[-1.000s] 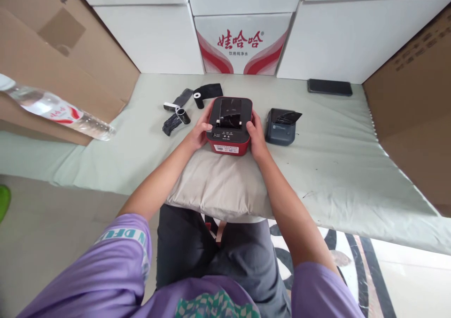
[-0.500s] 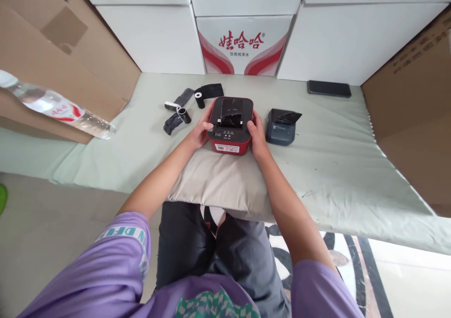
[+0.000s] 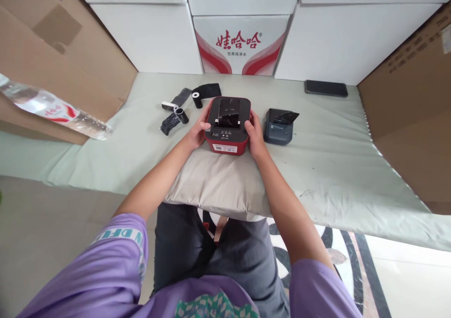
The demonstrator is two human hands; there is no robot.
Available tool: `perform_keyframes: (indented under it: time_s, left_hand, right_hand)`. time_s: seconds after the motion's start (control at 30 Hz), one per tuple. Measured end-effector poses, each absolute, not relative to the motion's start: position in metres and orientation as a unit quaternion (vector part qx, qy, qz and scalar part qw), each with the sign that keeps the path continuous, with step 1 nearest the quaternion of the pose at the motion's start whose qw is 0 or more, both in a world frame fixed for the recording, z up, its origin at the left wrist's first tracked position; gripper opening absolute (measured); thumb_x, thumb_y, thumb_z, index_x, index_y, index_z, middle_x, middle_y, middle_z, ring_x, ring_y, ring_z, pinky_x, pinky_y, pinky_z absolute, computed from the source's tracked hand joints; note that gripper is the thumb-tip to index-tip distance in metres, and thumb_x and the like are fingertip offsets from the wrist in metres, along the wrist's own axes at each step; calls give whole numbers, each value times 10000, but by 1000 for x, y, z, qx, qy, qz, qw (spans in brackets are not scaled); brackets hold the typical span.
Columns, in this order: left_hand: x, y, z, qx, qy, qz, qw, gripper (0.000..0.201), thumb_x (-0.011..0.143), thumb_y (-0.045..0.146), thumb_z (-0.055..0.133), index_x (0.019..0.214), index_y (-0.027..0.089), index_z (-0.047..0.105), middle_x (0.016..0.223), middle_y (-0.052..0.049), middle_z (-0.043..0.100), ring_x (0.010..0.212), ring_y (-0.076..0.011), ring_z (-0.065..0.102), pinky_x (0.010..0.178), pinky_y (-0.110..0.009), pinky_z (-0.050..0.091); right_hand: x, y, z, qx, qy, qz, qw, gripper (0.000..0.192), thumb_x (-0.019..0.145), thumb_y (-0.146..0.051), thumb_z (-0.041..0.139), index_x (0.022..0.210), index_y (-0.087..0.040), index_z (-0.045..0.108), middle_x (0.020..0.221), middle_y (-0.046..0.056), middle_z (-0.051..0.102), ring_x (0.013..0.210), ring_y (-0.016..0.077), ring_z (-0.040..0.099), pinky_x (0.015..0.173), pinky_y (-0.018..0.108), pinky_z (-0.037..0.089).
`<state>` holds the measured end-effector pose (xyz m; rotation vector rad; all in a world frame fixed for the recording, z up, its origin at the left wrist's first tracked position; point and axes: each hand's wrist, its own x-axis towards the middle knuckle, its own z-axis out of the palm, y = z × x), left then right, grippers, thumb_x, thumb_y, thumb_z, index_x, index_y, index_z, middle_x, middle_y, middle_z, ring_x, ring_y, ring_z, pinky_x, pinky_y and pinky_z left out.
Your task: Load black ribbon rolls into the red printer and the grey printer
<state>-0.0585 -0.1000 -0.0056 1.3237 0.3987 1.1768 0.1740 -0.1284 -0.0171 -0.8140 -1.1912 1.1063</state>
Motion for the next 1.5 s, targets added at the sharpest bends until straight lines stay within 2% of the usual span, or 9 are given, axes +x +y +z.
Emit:
perform_keyframes:
  time_s: [0.13,0.37,0.63,0.93,1.07,1.2,1.3,1.4,1.5]
  left_hand:
    - [-58,-101,-3,579,170,509,614,827,797,477,791,1578,363,546,1784,49,424,1721,-348,217,1402,-498,189]
    - [-59,-98,-7,600,195,501,593,840,825,593,730,1619,435,506,1748,118,466,1736,-343,179,1410,-533,187]
    - [-60,-98,-8,592,179,503,604,828,823,540,760,1612,447,522,1756,137,449,1743,-338,168,1438,-513,164]
    - [-58,-105,1,577,191,511,608,852,817,511,784,1617,364,528,1807,34,386,1742,-336,170,1436,-497,136]
    - [-57,-109,3,584,198,508,602,885,820,624,794,1623,374,521,1815,29,371,1743,-342,166,1433,-501,142]
    - [-56,-111,2,590,190,509,598,903,856,852,663,1624,399,524,1825,40,343,1741,-320,191,1430,-507,178]
    - [-56,-109,-1,601,172,508,593,913,842,907,634,1612,424,543,1814,51,363,1740,-320,197,1425,-509,199]
    - [-57,-107,-2,598,196,503,592,946,811,807,747,1641,427,496,1814,44,363,1739,-330,199,1428,-535,173]
    - [-57,-108,-2,566,221,498,619,985,755,579,822,1657,405,468,1806,57,377,1740,-338,189,1435,-537,143]
  right_hand:
    - [173,-129,-15,-352,-522,479,612,746,844,-821,680,1434,-368,619,1583,28,656,1558,320,546,1356,547,412]
    - [175,-129,-14,-361,-526,475,605,760,826,-843,688,1426,-381,620,1568,22,664,1552,320,548,1349,545,423]
    - [175,-128,-16,-358,-522,478,610,768,829,-835,690,1440,-376,614,1580,25,656,1546,323,558,1357,557,415]
    - [175,-128,-17,-356,-522,477,610,749,837,-833,687,1434,-386,615,1572,17,659,1554,313,555,1370,556,399]
    - [175,-128,-19,-363,-523,471,611,744,840,-838,671,1432,-389,617,1573,16,658,1550,316,555,1355,552,418]
    - [174,-129,-17,-362,-522,469,614,726,846,-815,677,1421,-375,631,1554,19,671,1536,315,564,1352,543,422]
    - [174,-130,-16,-356,-525,472,612,717,860,-807,665,1436,-382,624,1556,16,669,1540,310,563,1357,543,418]
    - [173,-130,-15,-352,-522,475,614,713,859,-797,671,1437,-384,623,1564,15,662,1543,310,563,1360,546,415]
    - [173,-131,-14,-358,-520,474,614,723,848,-803,680,1428,-375,630,1566,20,660,1541,312,562,1358,545,417]
